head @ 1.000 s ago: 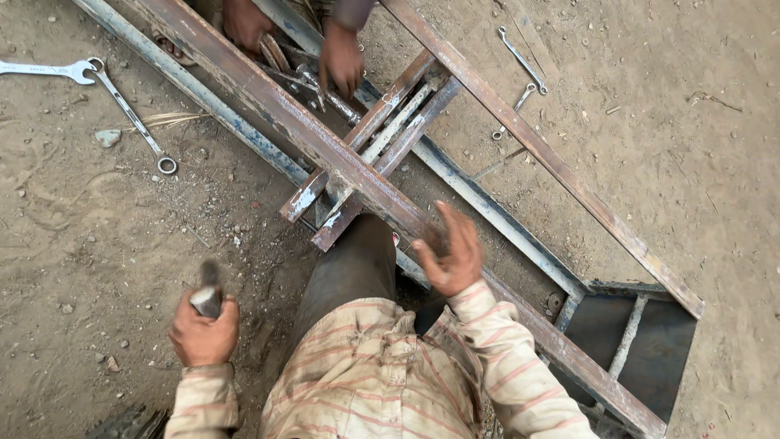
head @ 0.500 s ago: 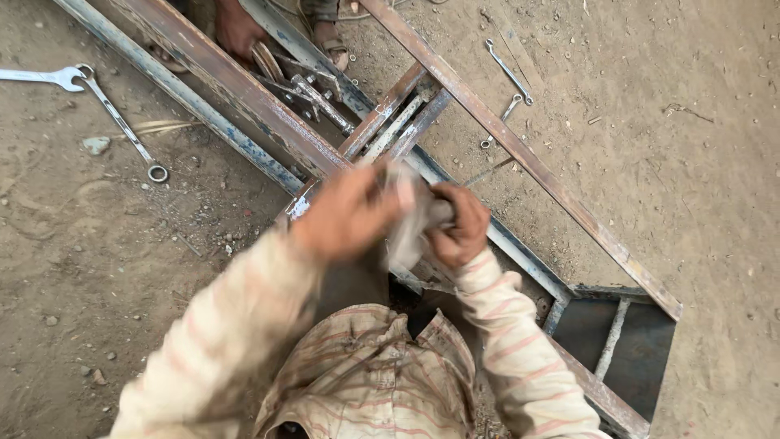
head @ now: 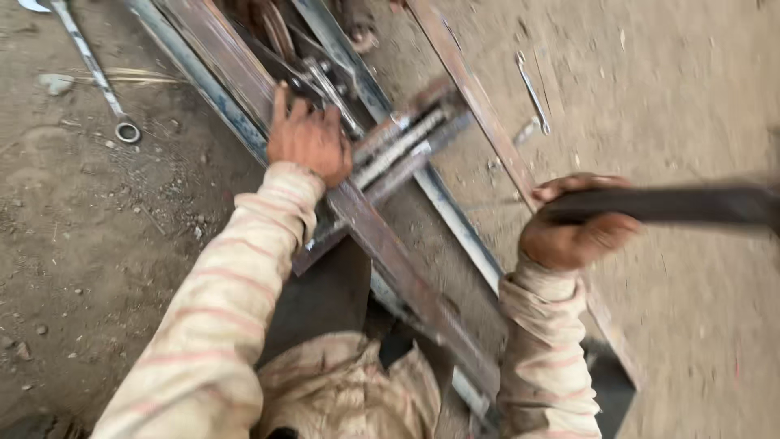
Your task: The person sits on the ground assembling a long metal frame, aligning steel bars and cross members by hand while a coworker holds a bolted fitting. The person positions bars, holds a fitting in place, and repeatedly strikes it with a hammer to seat it, then steadies the frame and checks the joints.
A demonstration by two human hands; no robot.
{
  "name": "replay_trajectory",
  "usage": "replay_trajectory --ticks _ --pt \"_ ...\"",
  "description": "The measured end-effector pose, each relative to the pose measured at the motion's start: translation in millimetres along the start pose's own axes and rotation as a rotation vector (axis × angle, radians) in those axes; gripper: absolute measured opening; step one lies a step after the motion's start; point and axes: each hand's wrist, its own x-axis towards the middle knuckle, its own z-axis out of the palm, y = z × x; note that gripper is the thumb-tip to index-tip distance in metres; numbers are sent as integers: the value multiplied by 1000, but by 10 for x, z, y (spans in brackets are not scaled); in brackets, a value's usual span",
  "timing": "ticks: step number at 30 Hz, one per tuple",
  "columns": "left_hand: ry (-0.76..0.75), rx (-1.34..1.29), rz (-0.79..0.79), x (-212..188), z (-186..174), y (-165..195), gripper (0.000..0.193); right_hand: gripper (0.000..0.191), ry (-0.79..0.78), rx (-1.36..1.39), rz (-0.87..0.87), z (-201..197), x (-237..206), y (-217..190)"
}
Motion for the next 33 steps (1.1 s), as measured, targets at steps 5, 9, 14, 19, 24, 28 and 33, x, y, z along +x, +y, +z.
replay_trajectory --ticks 5,9,14,19,24,28,33 --pt "-41 67 -20 54 -55 8 34 48 -129 -378 264 472 -237 885" --pt "-145 100 -57 89 -63 20 32 46 -567 -800 930 444 -617 1588" --pt "-35 57 -42 55 -89 74 31 39 -270 -391 1111 203 -957 1587" --pt "-157 154 -54 78 -12 81 35 31 -275 -120 448 23 -494 900" --pt "-31 161 -29 62 121 61 38 23 37 235 -51 -339 198 461" --pt "53 87 -11 36 102 40 35 19 -294 -708 399 -312 -487 1043" --pt "83 19 -27 21 14 74 25 13 -563 -683 979 -472 -1239 1591"
